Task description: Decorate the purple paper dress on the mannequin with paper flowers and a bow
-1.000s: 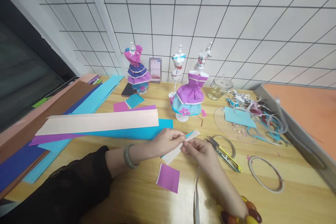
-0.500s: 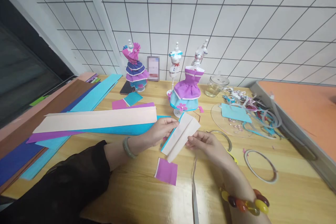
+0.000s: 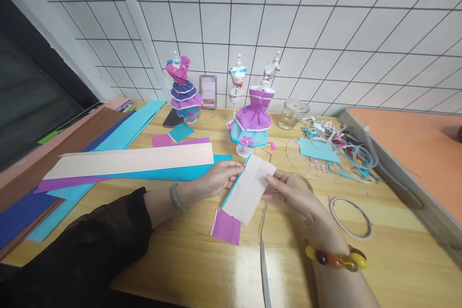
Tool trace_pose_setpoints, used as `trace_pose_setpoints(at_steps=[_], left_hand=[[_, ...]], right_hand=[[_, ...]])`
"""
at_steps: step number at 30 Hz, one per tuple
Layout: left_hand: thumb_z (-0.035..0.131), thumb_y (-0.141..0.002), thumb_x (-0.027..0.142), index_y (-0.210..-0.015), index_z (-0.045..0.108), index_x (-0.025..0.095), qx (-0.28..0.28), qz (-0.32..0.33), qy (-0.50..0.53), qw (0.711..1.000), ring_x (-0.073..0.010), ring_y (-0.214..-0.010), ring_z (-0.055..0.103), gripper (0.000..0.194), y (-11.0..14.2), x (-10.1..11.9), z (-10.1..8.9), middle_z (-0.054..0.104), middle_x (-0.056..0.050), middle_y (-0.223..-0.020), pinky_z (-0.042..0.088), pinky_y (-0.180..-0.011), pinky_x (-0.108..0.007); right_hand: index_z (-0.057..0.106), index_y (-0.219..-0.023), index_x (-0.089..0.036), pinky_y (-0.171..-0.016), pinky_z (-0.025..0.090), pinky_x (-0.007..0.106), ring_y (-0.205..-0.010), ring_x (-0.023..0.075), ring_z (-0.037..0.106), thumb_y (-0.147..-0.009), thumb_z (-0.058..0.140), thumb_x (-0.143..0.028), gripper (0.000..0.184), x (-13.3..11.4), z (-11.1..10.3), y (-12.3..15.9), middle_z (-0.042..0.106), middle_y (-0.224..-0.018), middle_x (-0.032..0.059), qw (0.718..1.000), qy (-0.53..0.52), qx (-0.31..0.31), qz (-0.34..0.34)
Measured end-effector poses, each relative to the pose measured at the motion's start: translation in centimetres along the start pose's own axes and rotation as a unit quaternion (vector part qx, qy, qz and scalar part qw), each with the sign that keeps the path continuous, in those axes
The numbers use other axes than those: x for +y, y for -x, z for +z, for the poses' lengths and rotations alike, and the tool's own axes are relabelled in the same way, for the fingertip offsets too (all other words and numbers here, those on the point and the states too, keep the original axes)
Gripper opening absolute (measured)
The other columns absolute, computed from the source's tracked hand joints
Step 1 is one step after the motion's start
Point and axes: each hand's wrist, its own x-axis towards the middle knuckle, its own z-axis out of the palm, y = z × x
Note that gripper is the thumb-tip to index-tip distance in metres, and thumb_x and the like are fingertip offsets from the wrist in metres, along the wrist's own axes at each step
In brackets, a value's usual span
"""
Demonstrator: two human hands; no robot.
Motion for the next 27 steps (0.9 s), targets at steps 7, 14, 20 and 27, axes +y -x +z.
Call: trace_pose_setpoints(at_steps=[7,14,20,27], left_hand=[[0.060,-0.068,0.055,-0.085,0.059,0.013,0.005,-0.027,-0.011,1.000,-0.0058,-0.059,0.046,0.046,0.25,0.05,0.48,0.053,-0.001,-0.072,0.032,-0.053,-0.019],[0.065,-0.067,0.048,-0.080,0.059,0.013,0.037,0.000,-0.084,0.996,-0.0071,-0.063,0.048,0.038,0.12,-0.67,0.10,0.056,-0.001,-0.075,0.033,-0.055,-0.020],[0.063,-0.068,0.049,-0.078,0.058,0.012,0.033,0.004,-0.053,0.998,-0.0068,-0.062,0.047,0.039,0.19,-0.38,0.27,0.054,-0.001,-0.072,0.035,-0.057,-0.021],[0.063,-0.068,0.048,-0.076,0.055,0.012,0.040,0.010,-0.011,0.999,-0.0051,-0.056,0.042,0.038,0.02,-0.69,0.16,0.048,0.002,-0.065,0.031,-0.053,-0.020]], right_hand=[[0.071,-0.080,-0.025,-0.081,0.052,0.034,-0.081,0.0217,0.067,-0.067,0.070,-0.042,0.021,0.86,0.66,-1.07,0.072,-0.087,0.0035,0.998,-0.005,0.057,-0.028],[0.071,-0.073,-0.026,-0.078,0.052,0.031,-0.078,0.0201,0.067,-0.065,0.073,-0.038,0.015,0.71,1.12,-0.84,0.073,-0.084,0.0021,0.998,-0.006,0.063,-0.029],[0.070,-0.079,-0.022,-0.074,0.052,0.030,-0.077,0.0186,0.066,-0.064,0.074,-0.039,0.022,0.63,0.78,-0.94,0.072,-0.087,0.0039,0.994,-0.022,0.094,-0.043],[0.073,-0.076,-0.020,-0.075,0.050,0.029,-0.075,0.0166,0.065,-0.064,0.074,-0.042,0.026,0.81,0.87,-0.93,0.072,-0.081,0.0048,0.995,-0.006,0.086,-0.042]])
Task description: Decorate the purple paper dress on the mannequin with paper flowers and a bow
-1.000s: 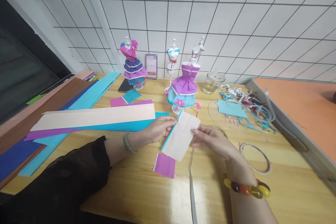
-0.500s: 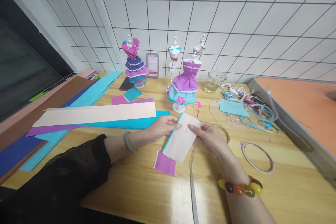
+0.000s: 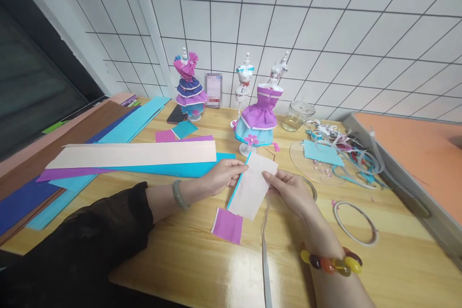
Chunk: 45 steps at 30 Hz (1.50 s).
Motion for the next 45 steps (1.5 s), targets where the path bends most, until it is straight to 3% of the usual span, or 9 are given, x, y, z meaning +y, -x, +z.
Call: trace_pose_setpoints(at_steps=[4,8,11,15,23,32,40,45], left_hand=[[0.062,-0.070,0.047,-0.072,0.052,0.012,-0.036,0.021,0.044,0.998,-0.0032,-0.051,0.036,0.036,-0.1,-0.2,-0.2,0.042,0.004,-0.061,0.027,-0.049,-0.018],[0.061,-0.071,0.047,-0.079,0.056,0.013,-0.063,-0.006,0.068,0.996,-0.0073,-0.061,0.049,0.036,-0.1,0.4,-0.1,0.052,-0.001,-0.068,0.040,-0.060,-0.021],[0.059,-0.072,0.050,-0.087,0.058,0.013,-0.055,-0.039,0.077,0.995,-0.0097,-0.069,0.055,0.039,0.0,0.6,-0.1,0.057,-0.003,-0.074,0.045,-0.069,-0.026],[0.063,-0.070,0.047,-0.085,0.058,0.013,-0.049,-0.031,0.066,0.996,-0.0089,-0.067,0.054,0.037,0.3,0.3,-0.1,0.056,-0.002,-0.074,0.045,-0.067,-0.025],[0.069,-0.064,0.037,-0.076,0.056,0.013,0.014,-0.044,0.044,0.998,-0.0075,-0.061,0.051,0.031,2.1,0.2,-0.5,0.053,0.000,-0.070,0.043,-0.062,-0.025],[0.072,-0.061,0.036,-0.074,0.053,0.012,0.096,-0.024,0.094,0.991,-0.0096,-0.064,0.054,0.033,4.4,-0.4,-1.2,0.053,-0.002,-0.072,0.044,-0.071,-0.031],[0.068,-0.065,0.035,-0.071,0.054,0.011,0.100,0.037,0.056,0.993,-0.0081,-0.063,0.051,0.029,4.2,-0.9,-1.6,0.054,-0.001,-0.069,0.039,-0.062,-0.022],[0.065,-0.068,0.036,-0.077,0.059,0.011,0.090,0.036,0.029,0.995,-0.0098,-0.068,0.052,0.028,4.0,-1.1,-1.7,0.057,-0.003,-0.075,0.039,-0.064,-0.024]], right_hand=[[0.073,-0.072,-0.019,-0.068,0.050,0.027,-0.070,0.0157,0.063,-0.061,0.075,-0.043,0.027,-0.1,-0.2,0.1,0.072,-0.077,0.0044,0.999,0.030,0.015,0.007],[0.072,-0.069,-0.018,-0.061,0.048,0.024,-0.065,0.0137,0.061,-0.060,0.076,-0.043,0.027,-0.1,-0.3,0.1,0.071,-0.074,0.0036,0.999,0.035,0.030,0.012],[0.072,-0.069,-0.018,-0.062,0.048,0.024,-0.065,0.0137,0.061,-0.061,0.076,-0.042,0.025,-0.1,-0.4,0.0,0.071,-0.075,0.0041,0.999,0.024,0.026,0.011],[0.073,-0.072,-0.019,-0.063,0.049,0.026,-0.069,0.0159,0.063,-0.061,0.075,-0.044,0.027,0.0,-0.6,-0.1,0.071,-0.077,0.0054,0.999,0.031,0.016,0.009],[0.073,-0.074,-0.019,-0.061,0.051,0.025,-0.065,0.0154,0.063,-0.064,0.073,-0.045,0.028,0.2,0.2,0.0,0.070,-0.074,0.0060,1.000,0.012,-0.009,0.014],[0.070,-0.083,-0.018,-0.064,0.050,0.023,-0.067,0.0125,0.062,-0.064,0.075,-0.037,0.027,0.9,2.4,0.3,0.070,-0.082,0.0053,0.997,0.012,-0.072,0.012],[0.067,-0.085,-0.019,-0.057,0.048,0.023,-0.061,0.0122,0.061,-0.060,0.078,-0.036,0.031,1.2,3.0,0.3,0.069,-0.072,0.0020,1.000,0.012,-0.017,0.000],[0.056,-0.112,-0.021,-0.066,0.051,0.031,-0.066,0.0169,0.063,-0.059,0.079,-0.036,0.060,0.4,3.8,1.0,0.069,-0.073,0.0020,0.999,0.012,0.026,-0.021]])
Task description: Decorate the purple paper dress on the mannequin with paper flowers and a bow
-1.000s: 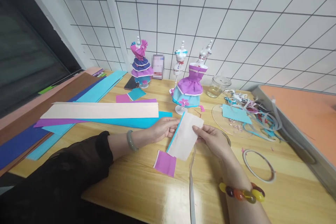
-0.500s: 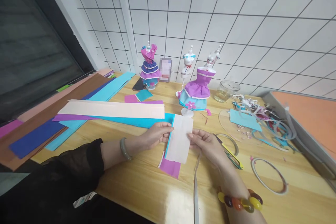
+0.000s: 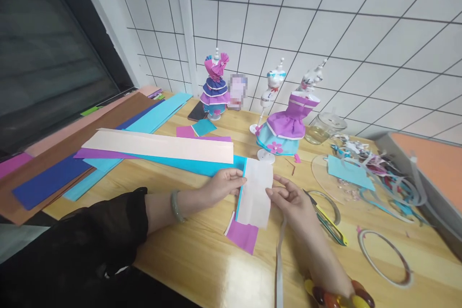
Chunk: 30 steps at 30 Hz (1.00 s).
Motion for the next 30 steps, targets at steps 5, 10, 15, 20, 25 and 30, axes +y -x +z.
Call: trace_pose_setpoints(at_steps=[5,10,15,20,25,30], left_hand=[[0.065,-0.067,0.040,-0.078,0.061,0.011,-0.013,0.007,0.004,1.000,-0.0095,-0.067,0.051,0.032,0.0,0.1,0.0,0.059,-0.003,-0.077,0.038,-0.065,-0.024],[0.065,-0.067,0.044,-0.086,0.063,0.011,-0.013,0.005,0.011,1.000,-0.0103,-0.068,0.052,0.037,0.1,0.2,0.1,0.060,-0.005,-0.082,0.039,-0.064,-0.024],[0.066,-0.068,0.042,-0.093,0.063,0.011,-0.005,0.005,0.008,1.000,-0.0106,-0.069,0.053,0.039,0.1,0.2,0.1,0.061,-0.007,-0.086,0.040,-0.065,-0.025],[0.069,-0.067,0.039,-0.098,0.061,0.011,-0.018,0.028,-0.003,0.999,-0.0099,-0.066,0.052,0.042,-0.1,-0.2,-0.1,0.062,-0.004,-0.078,0.038,-0.063,-0.023],[0.070,-0.066,0.033,-0.106,0.056,0.012,0.020,0.024,-0.006,1.000,-0.0108,-0.068,0.054,0.047,-0.4,-1.0,-0.3,0.062,-0.003,-0.078,0.039,-0.064,-0.024],[0.070,-0.066,0.030,-0.104,0.054,0.011,0.032,0.004,0.006,0.999,-0.0112,-0.071,0.056,0.044,-0.3,-0.6,0.0,0.062,-0.005,-0.083,0.039,-0.060,-0.022]], right_hand=[[0.041,-0.132,-0.022,-0.066,0.050,0.031,-0.066,0.0172,0.061,-0.062,0.076,-0.038,0.080,0.2,0.3,0.3,0.066,-0.070,0.0001,0.999,0.023,0.005,-0.037],[0.038,-0.135,-0.023,-0.066,0.049,0.030,-0.066,0.0165,0.060,-0.063,0.076,-0.037,0.083,0.5,0.2,0.2,0.064,-0.068,-0.0014,0.998,0.030,0.015,-0.054],[0.037,-0.137,-0.023,-0.066,0.048,0.030,-0.065,0.0165,0.059,-0.060,0.077,-0.039,0.088,0.6,0.1,-0.1,0.063,-0.066,-0.0025,0.997,0.040,0.030,-0.063],[0.035,-0.138,-0.023,-0.066,0.048,0.029,-0.066,0.0158,0.059,-0.061,0.076,-0.041,0.089,0.7,0.4,0.1,0.062,-0.066,-0.0030,0.994,0.056,0.042,-0.078],[0.034,-0.138,-0.022,-0.066,0.048,0.028,-0.066,0.0152,0.059,-0.062,0.075,-0.041,0.088,0.3,0.6,0.4,0.063,-0.068,-0.0021,0.995,0.050,0.033,-0.075],[0.038,-0.136,-0.021,-0.065,0.048,0.028,-0.065,0.0151,0.059,-0.061,0.076,-0.041,0.087,0.4,0.4,0.2,0.063,-0.067,-0.0024,0.996,0.040,0.028,-0.071]])
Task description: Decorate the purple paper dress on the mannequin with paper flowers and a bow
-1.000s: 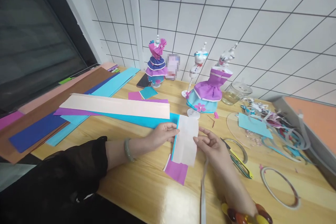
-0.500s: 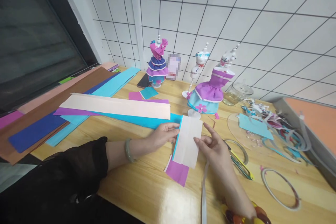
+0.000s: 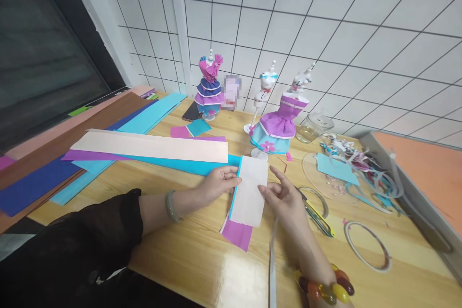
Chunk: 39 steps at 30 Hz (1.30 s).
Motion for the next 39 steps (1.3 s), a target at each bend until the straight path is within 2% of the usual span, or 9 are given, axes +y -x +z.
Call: trace_pose_setpoints(at_steps=[4,8,17,27,36,39], left_hand=[[0.067,-0.069,0.029,-0.103,0.054,0.012,-0.004,-0.010,-0.003,1.000,-0.0098,-0.067,0.055,0.041,0.3,0.7,0.2,0.061,-0.004,-0.079,0.039,-0.056,-0.020],[0.066,-0.069,0.030,-0.091,0.056,0.011,-0.012,0.003,-0.010,1.000,-0.0089,-0.062,0.053,0.031,0.5,1.1,0.3,0.059,-0.003,-0.072,0.039,-0.055,-0.021],[0.067,-0.066,0.036,-0.074,0.053,0.013,-0.022,0.021,-0.028,0.999,-0.0078,-0.059,0.050,0.027,0.6,1.3,0.2,0.056,-0.001,-0.067,0.038,-0.053,-0.020],[0.068,-0.063,0.044,-0.082,0.057,0.012,-0.029,0.019,-0.050,0.998,-0.0088,-0.061,0.052,0.038,0.1,0.1,-0.1,0.060,-0.003,-0.074,0.039,-0.055,-0.021],[0.066,-0.067,0.039,-0.081,0.059,0.013,-0.030,0.031,-0.058,0.997,-0.0069,-0.059,0.048,0.031,0.1,0.1,-0.4,0.057,-0.001,-0.073,0.038,-0.056,-0.021],[0.067,-0.065,0.038,-0.080,0.058,0.012,-0.022,0.014,-0.045,0.999,-0.0070,-0.059,0.048,0.031,0.3,0.4,-0.2,0.057,-0.001,-0.073,0.038,-0.056,-0.021]], right_hand=[[0.038,-0.136,-0.021,-0.063,0.048,0.028,-0.063,0.0139,0.058,-0.062,0.075,-0.039,0.084,0.1,-0.1,-0.1,0.063,-0.068,-0.0022,1.000,-0.012,-0.004,0.006],[0.042,-0.133,-0.021,-0.061,0.048,0.028,-0.062,0.0144,0.058,-0.061,0.076,-0.040,0.082,0.0,-0.1,-0.1,0.064,-0.069,-0.0011,1.000,-0.012,-0.003,0.018],[0.045,-0.130,-0.019,-0.058,0.047,0.029,-0.057,0.0141,0.057,-0.066,0.072,-0.044,0.074,-0.2,-0.1,0.1,0.064,-0.066,-0.0010,1.000,0.012,0.000,0.005],[0.049,-0.126,-0.019,-0.061,0.048,0.030,-0.062,0.0162,0.060,-0.064,0.074,-0.043,0.071,0.2,0.0,0.0,0.066,-0.068,-0.0004,1.000,-0.008,0.015,0.007],[0.062,-0.103,-0.021,-0.061,0.048,0.029,-0.062,0.0162,0.061,-0.063,0.075,-0.040,0.047,0.1,0.1,0.1,0.068,-0.068,0.0004,1.000,-0.014,0.018,0.005],[0.064,-0.099,-0.022,-0.062,0.048,0.029,-0.063,0.0162,0.061,-0.064,0.074,-0.040,0.041,0.3,0.0,0.0,0.069,-0.071,0.0007,1.000,-0.012,0.014,0.006]])
